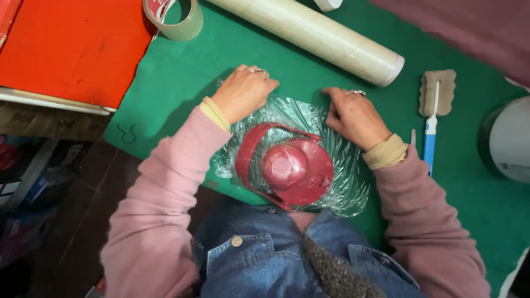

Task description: Wrapping a red plastic kettle with plastic wrap.

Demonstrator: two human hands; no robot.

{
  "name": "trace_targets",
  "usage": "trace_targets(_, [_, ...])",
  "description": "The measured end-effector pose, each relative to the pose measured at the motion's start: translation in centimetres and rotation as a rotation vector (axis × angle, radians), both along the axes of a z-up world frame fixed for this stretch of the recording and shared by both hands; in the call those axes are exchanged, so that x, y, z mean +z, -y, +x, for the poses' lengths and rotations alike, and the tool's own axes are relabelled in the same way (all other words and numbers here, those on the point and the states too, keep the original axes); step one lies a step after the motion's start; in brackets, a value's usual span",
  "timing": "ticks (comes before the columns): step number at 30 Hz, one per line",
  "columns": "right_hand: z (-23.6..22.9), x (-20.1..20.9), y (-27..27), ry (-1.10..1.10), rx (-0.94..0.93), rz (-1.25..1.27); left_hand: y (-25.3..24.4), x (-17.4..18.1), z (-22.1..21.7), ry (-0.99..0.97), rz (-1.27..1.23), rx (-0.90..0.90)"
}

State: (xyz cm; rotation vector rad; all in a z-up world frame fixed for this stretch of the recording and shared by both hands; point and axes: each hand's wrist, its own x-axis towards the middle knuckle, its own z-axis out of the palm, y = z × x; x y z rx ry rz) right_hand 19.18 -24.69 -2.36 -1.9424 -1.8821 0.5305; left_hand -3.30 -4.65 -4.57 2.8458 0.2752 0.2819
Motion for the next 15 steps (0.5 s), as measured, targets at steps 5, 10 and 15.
trace_targets(5, [0.0,0.7,0.3,0.003,-0.007,-0.005,0.0,0.6,-0.4,0.024,-0.071,-0.027])
trace_targets(10, [-0.7,2.0,1.5,-0.005,0.038,0.039,0.5,2.6,-1.2,0.054,-0.16,-0.064])
trace_targets(15, [-3.1,5.1,3.1,0.068,0.106,0.139,2.2,5.5,-2.9,0.061,-0.147,-0.095])
